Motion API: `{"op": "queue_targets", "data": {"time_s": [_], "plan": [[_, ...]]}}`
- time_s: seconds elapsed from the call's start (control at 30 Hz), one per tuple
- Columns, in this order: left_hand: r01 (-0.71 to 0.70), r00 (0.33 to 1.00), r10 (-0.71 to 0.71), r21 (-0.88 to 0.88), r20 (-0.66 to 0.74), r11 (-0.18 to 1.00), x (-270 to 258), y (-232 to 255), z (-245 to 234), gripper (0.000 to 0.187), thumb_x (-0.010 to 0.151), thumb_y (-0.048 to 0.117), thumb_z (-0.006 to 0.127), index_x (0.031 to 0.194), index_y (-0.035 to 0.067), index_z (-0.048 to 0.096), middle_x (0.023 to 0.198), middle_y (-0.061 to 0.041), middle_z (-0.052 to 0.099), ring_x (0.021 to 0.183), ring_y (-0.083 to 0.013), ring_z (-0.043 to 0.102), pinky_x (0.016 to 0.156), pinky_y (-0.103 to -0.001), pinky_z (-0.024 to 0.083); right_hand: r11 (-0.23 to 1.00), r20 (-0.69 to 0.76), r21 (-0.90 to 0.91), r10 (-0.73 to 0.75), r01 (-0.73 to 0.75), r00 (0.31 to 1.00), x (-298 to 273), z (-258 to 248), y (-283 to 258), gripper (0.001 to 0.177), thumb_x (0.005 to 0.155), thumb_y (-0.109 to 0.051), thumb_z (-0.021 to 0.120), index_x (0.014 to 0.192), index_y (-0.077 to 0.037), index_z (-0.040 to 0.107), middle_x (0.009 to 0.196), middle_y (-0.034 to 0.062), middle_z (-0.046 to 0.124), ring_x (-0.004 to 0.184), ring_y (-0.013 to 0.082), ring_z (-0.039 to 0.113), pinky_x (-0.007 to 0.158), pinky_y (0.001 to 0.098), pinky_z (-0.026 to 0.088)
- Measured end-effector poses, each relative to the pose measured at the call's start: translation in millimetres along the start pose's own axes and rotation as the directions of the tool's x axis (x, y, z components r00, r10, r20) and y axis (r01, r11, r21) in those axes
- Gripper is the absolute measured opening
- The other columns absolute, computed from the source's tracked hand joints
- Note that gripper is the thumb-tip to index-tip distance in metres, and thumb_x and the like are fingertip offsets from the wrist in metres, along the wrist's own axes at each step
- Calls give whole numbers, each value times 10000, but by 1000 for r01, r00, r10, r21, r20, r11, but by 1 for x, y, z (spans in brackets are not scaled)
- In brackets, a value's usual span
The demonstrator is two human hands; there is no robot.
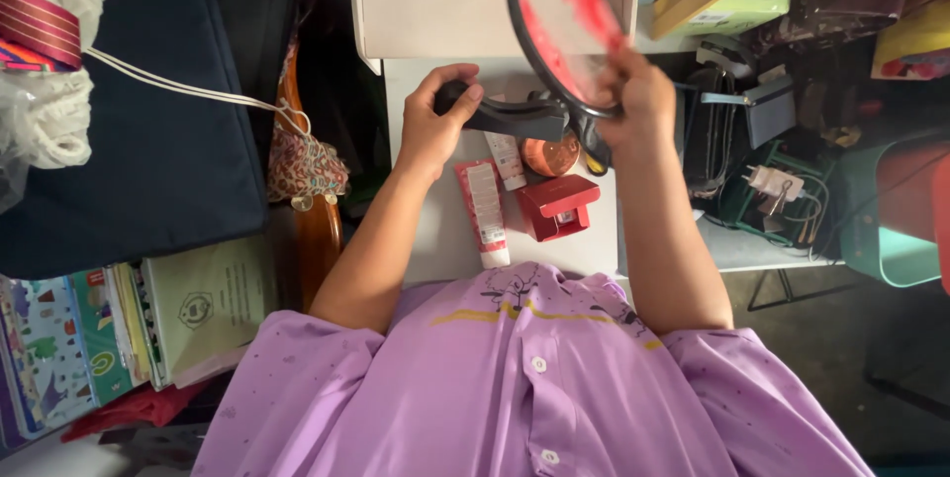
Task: Organizing and cleaning various electronic accessories and items on a desk.
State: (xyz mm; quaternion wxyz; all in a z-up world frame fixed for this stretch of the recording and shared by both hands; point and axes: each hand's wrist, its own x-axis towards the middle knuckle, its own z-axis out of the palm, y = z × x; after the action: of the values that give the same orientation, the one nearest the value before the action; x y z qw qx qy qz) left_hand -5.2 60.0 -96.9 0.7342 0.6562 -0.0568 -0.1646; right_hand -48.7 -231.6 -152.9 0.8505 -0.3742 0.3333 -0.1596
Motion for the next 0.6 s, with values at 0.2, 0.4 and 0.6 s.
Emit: {"op": "queue_targets", "data": {"time_s": [0.2, 0.4, 0.6], "plan": [[40, 999, -39, 31, -17, 999, 1, -6, -2, 260, 944, 126, 772, 1192, 64, 728, 983, 25, 684, 866, -72, 604, 733, -238, 527, 901, 186, 101, 400, -422, 898, -41, 10, 17, 241, 1069, -243, 539, 910, -64, 567, 647, 51, 517, 468, 171, 429, 412, 303, 322], [137, 991, -136, 16, -13, 990, 0, -6, -4, 245, 942, 116, 758, 1182, 78, 725, 968, 27, 684, 831, -73, 630, 657, -257, 554, 905, 19, 242, 357, -350, 934, -69, 18, 19, 191, 1072, -211, 510, 968, -78, 600, 718, 51, 605, 565, 176, 539, 480, 313, 392], [148, 988, -146, -58, 47, 987, 1, -24, -7, 223, 954, 114, 731, 1173, 74, 714, 906, 7, 696, 758, -79, 628, 618, -251, 512, 994, 102, -18, -103, 105, 989, -121, 51, -23, 258, 1125, -244, 575, 1084, 9, 611, 851, 56, 664, 752, 176, 677, 667, 340, 553]]}}
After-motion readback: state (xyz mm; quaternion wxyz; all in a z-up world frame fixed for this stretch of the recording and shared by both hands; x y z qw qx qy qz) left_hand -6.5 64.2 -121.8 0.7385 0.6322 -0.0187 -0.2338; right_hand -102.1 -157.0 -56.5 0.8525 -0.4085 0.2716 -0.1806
